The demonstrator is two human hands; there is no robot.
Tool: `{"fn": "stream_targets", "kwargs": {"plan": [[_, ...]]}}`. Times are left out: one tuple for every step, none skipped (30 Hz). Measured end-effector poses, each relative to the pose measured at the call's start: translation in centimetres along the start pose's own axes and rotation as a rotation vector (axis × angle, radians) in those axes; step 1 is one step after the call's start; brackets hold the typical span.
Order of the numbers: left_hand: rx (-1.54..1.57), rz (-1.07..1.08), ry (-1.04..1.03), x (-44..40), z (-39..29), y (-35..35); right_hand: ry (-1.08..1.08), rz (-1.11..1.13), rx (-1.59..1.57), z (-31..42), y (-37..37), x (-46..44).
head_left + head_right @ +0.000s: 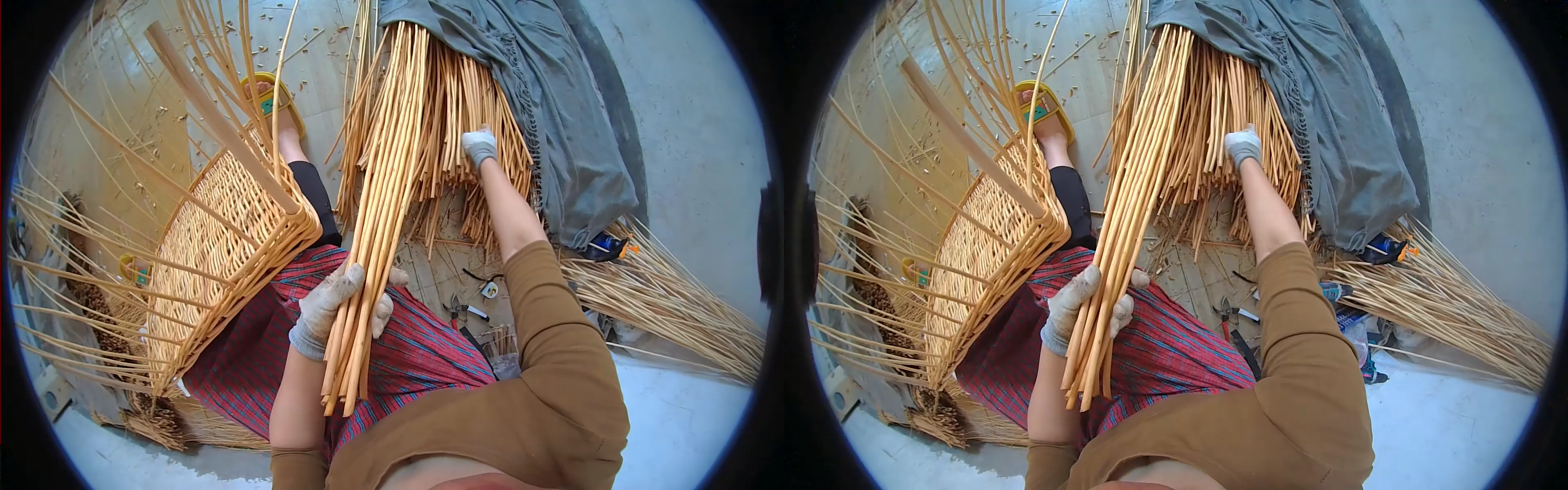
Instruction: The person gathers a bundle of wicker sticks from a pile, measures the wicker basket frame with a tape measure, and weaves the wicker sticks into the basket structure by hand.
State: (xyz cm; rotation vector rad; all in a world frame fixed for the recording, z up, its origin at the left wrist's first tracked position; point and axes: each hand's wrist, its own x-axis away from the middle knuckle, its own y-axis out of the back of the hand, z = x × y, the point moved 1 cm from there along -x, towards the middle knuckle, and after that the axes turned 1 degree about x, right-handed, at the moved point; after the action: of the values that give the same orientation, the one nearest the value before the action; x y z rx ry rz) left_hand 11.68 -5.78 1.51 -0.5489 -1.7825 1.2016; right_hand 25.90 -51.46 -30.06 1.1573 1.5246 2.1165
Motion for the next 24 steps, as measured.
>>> {"fn": "stream_targets", "kwargs": {"plan": [[0.001,0.003,-0.001,0.0,0.0,0.0,0.012,0.090,-0.018,0.1,2.3,1.5],[0.002,0.011,0.002,0.0,0.0,0.1,-0.024,0.035,-0.130,2.0,6.7,6.4],[0.003,0.019,0.005,-0.1,0.0,0.0,-0.026,-0.037,-0.047,2.3,7.8,6.4],[-0.012,0.020,-0.008,-0.1,0.0,0.0,-0.067,0.149,-0.247,2.6,9.5,7.1],[-0.014,0.023,-0.006,0.0,0.1,-0.1,-0.107,0.334,-0.450,3.0,11.1,8.0],[-0.012,0.009,-0.008,0.0,0.1,-0.1,-0.162,0.439,-0.874,2.8,11.3,9.0],[-0.011,-0.003,-0.012,0.0,0.1,-0.1,-0.159,0.606,-1.134,3.0,11.9,9.6],[-0.015,-0.002,-0.009,0.1,0.1,0.0,-0.151,0.614,-1.133,3.6,11.8,10.4],[-0.018,0.003,-0.011,0.0,0.1,0.0,-0.141,0.624,-1.130,4.5,11.4,11.1],[-0.027,0.003,-0.009,0.0,0.1,0.1,-0.113,0.502,-1.109,5.4,11.4,12.4],[-0.035,0.000,-0.008,0.0,0.1,0.1,-0.042,0.434,-0.981,5.8,10.2,12.0],[-0.036,-0.003,-0.011,0.0,0.1,0.0,-0.056,0.392,-0.843,6.3,9.5,12.0],[-0.008,-0.020,-0.005,-0.1,0.1,-0.1,-0.069,0.352,-0.704,6.5,8.6,11.9],[0.021,-0.040,0.002,0.0,0.1,-0.2,-0.051,0.159,-0.535,4.9,2.4,6.2],[0.020,-0.046,-0.002,0.0,0.1,-0.1,-0.048,0.166,-0.536,5.3,2.4,6.7],[0.002,-0.042,0.005,0.1,0.1,0.0,-0.072,0.158,-0.397,6.2,3.3,8.1],[-0.019,-0.037,0.006,0.1,-0.1,0.0,-0.089,0.147,-0.260,7.5,4.6,9.7],[-0.015,-0.035,0.009,0.1,-0.1,-0.1,-0.074,0.068,-0.214,8.4,6.4,11.6],[-0.016,-0.032,0.013,0.2,0.0,-0.1,-0.078,0.065,-0.216,7.9,6.0,10.9],[0.007,-0.027,0.006,0.2,0.0,0.0,-0.050,0.216,-0.427,7.6,5.8,10.3],[0.026,-0.021,-0.001,0.1,0.0,0.0,-0.017,0.365,-0.641,7.2,5.7,9.7],[0.015,-0.007,0.009,0.1,-0.2,0.1,-0.004,0.367,-0.700,6.9,7.6,11.2],[0.005,-0.002,0.014,0.0,-0.2,0.2,-0.068,0.362,-0.748,6.8,8.9,13.1],[-0.052,-0.033,0.029,0.0,-0.2,0.4,-0.062,0.470,-0.659,6.7,11.9,17.1]]}}
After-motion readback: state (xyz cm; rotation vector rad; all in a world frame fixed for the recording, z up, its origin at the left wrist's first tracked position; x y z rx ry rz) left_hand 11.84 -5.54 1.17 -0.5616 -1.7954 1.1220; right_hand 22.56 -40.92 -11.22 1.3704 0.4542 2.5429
